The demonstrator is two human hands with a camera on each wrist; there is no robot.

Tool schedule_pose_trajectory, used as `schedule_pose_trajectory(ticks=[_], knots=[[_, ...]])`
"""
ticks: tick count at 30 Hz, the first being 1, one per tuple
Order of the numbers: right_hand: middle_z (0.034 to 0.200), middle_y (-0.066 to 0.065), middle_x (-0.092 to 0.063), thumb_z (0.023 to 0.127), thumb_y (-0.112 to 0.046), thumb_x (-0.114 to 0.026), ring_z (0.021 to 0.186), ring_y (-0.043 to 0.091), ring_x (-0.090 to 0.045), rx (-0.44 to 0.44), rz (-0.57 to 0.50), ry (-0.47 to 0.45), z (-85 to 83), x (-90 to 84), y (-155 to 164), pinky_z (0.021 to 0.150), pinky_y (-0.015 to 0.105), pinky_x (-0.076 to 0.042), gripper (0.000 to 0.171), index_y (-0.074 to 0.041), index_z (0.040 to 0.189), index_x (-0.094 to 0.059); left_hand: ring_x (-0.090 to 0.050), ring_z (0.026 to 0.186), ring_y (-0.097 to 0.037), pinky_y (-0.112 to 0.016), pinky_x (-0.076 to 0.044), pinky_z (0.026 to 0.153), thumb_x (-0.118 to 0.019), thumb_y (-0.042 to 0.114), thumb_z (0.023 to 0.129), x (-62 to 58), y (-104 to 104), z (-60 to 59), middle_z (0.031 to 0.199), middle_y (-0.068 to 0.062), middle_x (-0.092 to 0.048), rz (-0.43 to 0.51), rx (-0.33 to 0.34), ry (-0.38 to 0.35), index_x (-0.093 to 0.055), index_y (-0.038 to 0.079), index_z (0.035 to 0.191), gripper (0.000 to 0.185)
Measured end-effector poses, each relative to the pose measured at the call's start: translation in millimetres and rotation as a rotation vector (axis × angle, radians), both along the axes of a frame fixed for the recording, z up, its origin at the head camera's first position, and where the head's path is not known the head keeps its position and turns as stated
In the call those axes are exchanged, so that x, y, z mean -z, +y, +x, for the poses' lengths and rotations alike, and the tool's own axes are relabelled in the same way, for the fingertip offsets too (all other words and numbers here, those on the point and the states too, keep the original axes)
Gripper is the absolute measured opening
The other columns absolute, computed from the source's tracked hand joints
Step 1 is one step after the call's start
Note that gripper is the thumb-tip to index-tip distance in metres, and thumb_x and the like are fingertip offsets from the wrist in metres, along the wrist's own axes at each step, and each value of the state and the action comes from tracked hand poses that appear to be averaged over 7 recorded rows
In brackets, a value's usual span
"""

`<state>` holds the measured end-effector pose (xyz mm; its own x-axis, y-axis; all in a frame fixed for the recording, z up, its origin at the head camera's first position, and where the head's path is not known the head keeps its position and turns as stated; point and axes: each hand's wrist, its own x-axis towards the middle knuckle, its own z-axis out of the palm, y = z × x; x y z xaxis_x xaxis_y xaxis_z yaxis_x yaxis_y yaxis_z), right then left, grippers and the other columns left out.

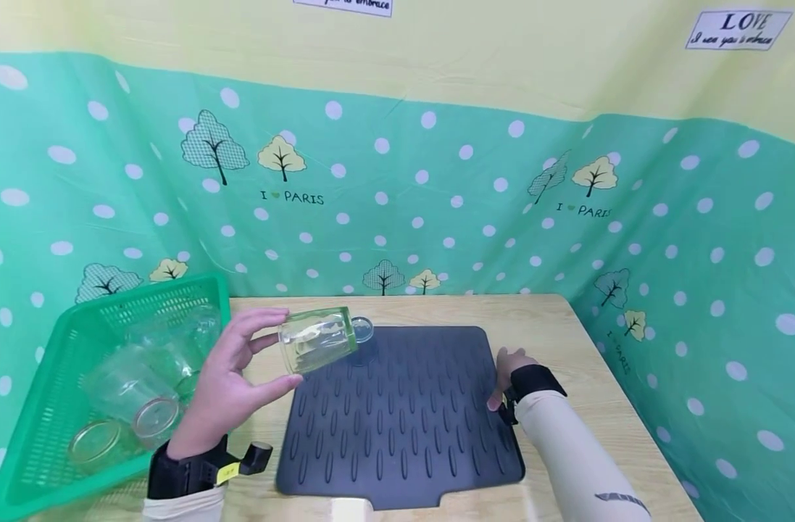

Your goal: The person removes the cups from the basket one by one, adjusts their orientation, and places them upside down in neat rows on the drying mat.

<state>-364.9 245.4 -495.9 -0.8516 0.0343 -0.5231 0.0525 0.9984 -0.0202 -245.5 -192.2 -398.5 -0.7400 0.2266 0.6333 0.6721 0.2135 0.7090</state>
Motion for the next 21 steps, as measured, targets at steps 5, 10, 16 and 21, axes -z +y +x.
schedule_pose_trajectory(ticks=[5,10,16,21], knots=[[0.150,0.050,-0.023,0.068,-0.046,-0.096,0.133,0.068,-0.038,0.002,0.034,-0.024,-2.7,-9.0,-7,0.103,0.074,-0.042,0.128,0.009,0.157,-0.022,-0.049,0.137,-0.018,-0.033,-0.049,0.109,-0.090,-0.006,0.073,11.8,-3,-6.7,0.147,-0.010,-0.050,0.015,0.018,0.058,-0.053,0.007,0.145,0.082],[0.151,0.049,-0.023,0.066,-0.046,-0.097,0.137,0.065,-0.037,0.019,0.024,-0.019,-0.8,-8.3,-9,0.105,0.072,-0.042,0.130,0.009,0.158,-0.023,-0.053,0.132,-0.019,-0.032,-0.052,0.106,-0.092,-0.006,0.067,17.1,-1,-12.3,0.142,-0.013,-0.053,0.039,0.039,0.119,-0.056,0.005,0.141,0.084],[0.153,0.049,-0.022,0.068,-0.046,-0.097,0.138,0.064,-0.034,0.025,0.034,-0.038,-2.5,-9.5,-9,0.107,0.072,-0.040,0.131,0.009,0.159,-0.020,-0.052,0.133,-0.021,-0.034,-0.051,0.107,-0.091,-0.006,0.071,18.5,7,-14.2,0.143,-0.012,-0.052,0.052,0.078,0.084,-0.055,0.008,0.142,0.081],[0.156,0.048,-0.016,0.069,-0.044,-0.096,0.140,0.065,-0.030,0.043,0.003,-0.017,-0.8,-8.3,-4,0.105,0.076,-0.039,0.131,0.008,0.160,-0.018,-0.052,0.132,-0.020,-0.038,-0.051,0.107,-0.091,-0.002,0.074,20.2,14,-15.7,0.143,-0.008,-0.052,0.043,0.093,0.069,-0.055,0.011,0.142,0.078]])
